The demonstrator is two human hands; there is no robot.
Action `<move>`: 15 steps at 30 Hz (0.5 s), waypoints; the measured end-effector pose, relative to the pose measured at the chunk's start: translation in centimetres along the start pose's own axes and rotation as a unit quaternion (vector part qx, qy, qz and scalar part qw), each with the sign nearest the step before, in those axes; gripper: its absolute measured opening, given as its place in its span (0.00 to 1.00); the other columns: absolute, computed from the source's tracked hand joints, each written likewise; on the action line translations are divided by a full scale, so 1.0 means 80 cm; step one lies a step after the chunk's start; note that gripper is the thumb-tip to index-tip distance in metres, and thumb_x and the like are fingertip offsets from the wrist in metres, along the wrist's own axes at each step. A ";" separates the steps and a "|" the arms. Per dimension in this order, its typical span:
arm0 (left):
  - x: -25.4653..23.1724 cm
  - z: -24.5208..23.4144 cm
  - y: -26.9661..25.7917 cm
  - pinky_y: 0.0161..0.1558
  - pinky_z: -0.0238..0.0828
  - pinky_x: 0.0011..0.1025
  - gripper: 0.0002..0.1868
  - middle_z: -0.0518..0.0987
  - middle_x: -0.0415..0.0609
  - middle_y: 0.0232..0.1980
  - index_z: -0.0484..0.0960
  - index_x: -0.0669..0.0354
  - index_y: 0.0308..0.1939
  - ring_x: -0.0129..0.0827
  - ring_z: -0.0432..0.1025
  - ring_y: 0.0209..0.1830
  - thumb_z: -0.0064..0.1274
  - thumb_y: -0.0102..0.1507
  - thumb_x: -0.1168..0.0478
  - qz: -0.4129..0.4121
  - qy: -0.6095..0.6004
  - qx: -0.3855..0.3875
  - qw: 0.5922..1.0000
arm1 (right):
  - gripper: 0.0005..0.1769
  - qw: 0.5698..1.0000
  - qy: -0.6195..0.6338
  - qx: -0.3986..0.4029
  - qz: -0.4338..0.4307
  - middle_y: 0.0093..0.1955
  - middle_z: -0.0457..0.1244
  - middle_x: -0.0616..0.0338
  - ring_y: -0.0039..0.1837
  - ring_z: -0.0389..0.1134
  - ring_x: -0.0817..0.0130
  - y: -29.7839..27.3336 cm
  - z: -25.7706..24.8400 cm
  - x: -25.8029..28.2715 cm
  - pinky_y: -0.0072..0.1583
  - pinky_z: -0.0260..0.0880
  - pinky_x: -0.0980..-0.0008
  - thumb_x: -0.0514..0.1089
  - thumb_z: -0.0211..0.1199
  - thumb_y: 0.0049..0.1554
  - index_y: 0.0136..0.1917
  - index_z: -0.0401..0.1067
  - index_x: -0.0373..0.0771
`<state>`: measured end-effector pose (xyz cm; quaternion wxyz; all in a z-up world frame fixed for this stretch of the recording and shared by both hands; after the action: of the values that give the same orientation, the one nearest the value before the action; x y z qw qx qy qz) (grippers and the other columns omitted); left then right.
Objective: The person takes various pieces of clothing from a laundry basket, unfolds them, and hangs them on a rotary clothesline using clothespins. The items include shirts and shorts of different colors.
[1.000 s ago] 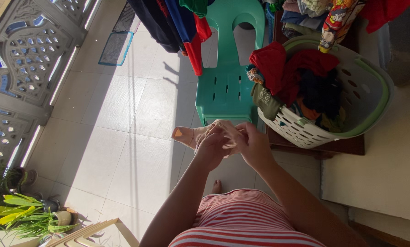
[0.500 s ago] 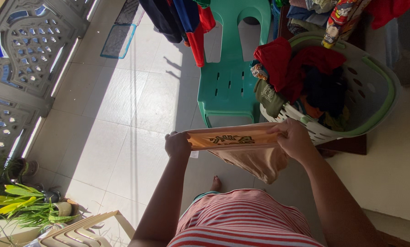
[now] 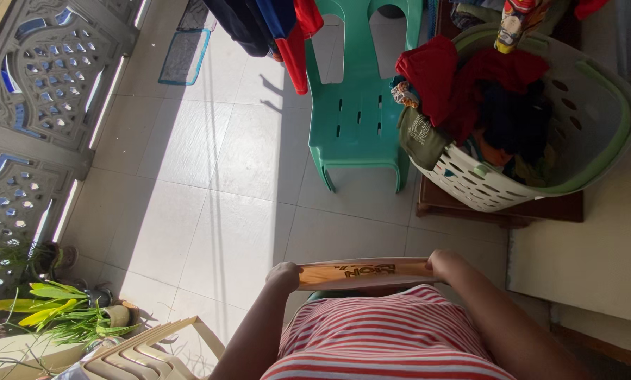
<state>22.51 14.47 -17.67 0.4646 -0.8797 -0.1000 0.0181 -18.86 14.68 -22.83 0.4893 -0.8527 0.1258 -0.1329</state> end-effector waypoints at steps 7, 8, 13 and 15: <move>0.005 -0.044 0.030 0.57 0.74 0.34 0.20 0.79 0.41 0.57 0.85 0.35 0.55 0.37 0.77 0.55 0.49 0.66 0.67 0.026 -0.083 -0.234 0.968 | 0.15 0.949 -0.052 -0.274 -0.147 0.58 0.69 0.56 0.59 0.71 0.60 0.025 -0.045 -0.014 0.62 0.74 0.60 0.37 0.65 0.56 0.56 0.82 0.48; 0.004 -0.053 0.028 0.56 0.75 0.33 0.17 0.79 0.40 0.56 0.87 0.37 0.51 0.36 0.78 0.54 0.50 0.66 0.66 0.032 -0.068 -0.244 0.967 | 0.12 0.945 -0.040 -0.289 -0.149 0.56 0.69 0.56 0.58 0.71 0.59 0.021 -0.053 -0.017 0.62 0.74 0.60 0.38 0.65 0.56 0.53 0.83 0.46; -0.009 -0.088 0.022 0.53 0.75 0.34 0.16 0.79 0.38 0.54 0.88 0.37 0.48 0.36 0.78 0.52 0.50 0.65 0.65 0.057 -0.041 -0.274 0.959 | 0.12 0.939 0.044 -0.312 -0.139 0.51 0.71 0.50 0.53 0.74 0.56 0.005 -0.084 -0.029 0.60 0.74 0.59 0.42 0.67 0.55 0.53 0.82 0.40; -0.016 -0.092 0.012 0.53 0.75 0.36 0.17 0.79 0.39 0.54 0.86 0.37 0.52 0.37 0.78 0.53 0.49 0.66 0.65 0.079 -0.046 -0.286 0.954 | 0.14 0.948 0.076 -0.285 -0.122 0.51 0.72 0.49 0.51 0.75 0.57 -0.003 -0.087 -0.033 0.59 0.75 0.59 0.45 0.65 0.58 0.55 0.81 0.40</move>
<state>22.36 7.70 -14.34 0.1855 -0.9790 -0.0522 0.0658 -23.75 10.12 -19.48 0.1950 -0.9529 0.0900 -0.2143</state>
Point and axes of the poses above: each hand's wrist, its own y-axis towards the middle knuckle, its own z-axis out of the palm, x = y × z, the point moved 6 cm from there along y, towards the middle knuckle
